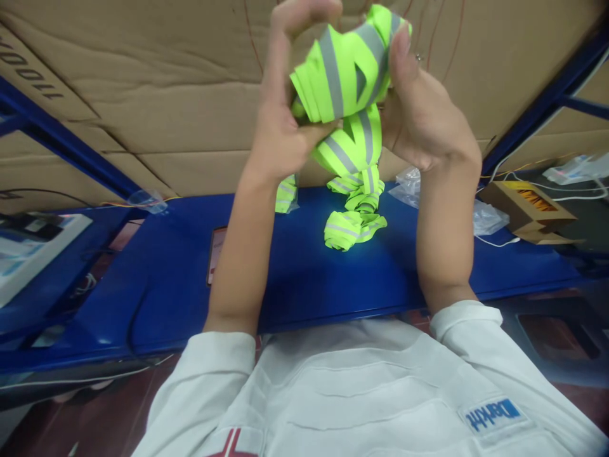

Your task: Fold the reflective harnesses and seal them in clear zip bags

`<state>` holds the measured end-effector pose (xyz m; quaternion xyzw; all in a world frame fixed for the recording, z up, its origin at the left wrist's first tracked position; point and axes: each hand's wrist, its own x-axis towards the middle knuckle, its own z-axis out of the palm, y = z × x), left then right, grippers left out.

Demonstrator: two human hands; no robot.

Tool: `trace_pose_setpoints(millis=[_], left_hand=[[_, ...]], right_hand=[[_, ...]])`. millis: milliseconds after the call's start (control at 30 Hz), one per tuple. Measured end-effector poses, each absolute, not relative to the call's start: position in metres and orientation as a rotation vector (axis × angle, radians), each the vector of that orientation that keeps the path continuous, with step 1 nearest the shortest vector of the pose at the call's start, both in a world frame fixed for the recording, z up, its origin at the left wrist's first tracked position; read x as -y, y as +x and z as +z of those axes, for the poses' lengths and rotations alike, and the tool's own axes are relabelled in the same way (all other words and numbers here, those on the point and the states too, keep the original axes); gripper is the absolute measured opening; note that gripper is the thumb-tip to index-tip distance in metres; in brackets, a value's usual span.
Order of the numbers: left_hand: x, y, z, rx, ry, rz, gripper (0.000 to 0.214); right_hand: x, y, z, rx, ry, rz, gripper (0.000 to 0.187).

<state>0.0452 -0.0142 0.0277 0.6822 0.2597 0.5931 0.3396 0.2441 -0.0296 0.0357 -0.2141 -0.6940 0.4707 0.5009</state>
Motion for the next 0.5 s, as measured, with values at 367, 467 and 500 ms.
trace_pose_setpoints(millis=[367, 467, 500], left_hand=[[0.017, 0.040, 0.017, -0.236, 2.218, 1.559, 0.052], [0.006, 0.034, 0.017, -0.148, 2.040, 1.539, 0.059], [0.005, 0.036, 0.016, -0.135, 1.956, 1.523, 0.058]], right_hand=[[0.014, 0.240, 0.037, 1.289, -0.438, 1.108, 0.020], [0.010, 0.242, 0.039, 1.343, -0.443, 1.086, 0.015], [0.010, 0.242, 0.039, 1.370, -0.439, 1.073, 0.015]])
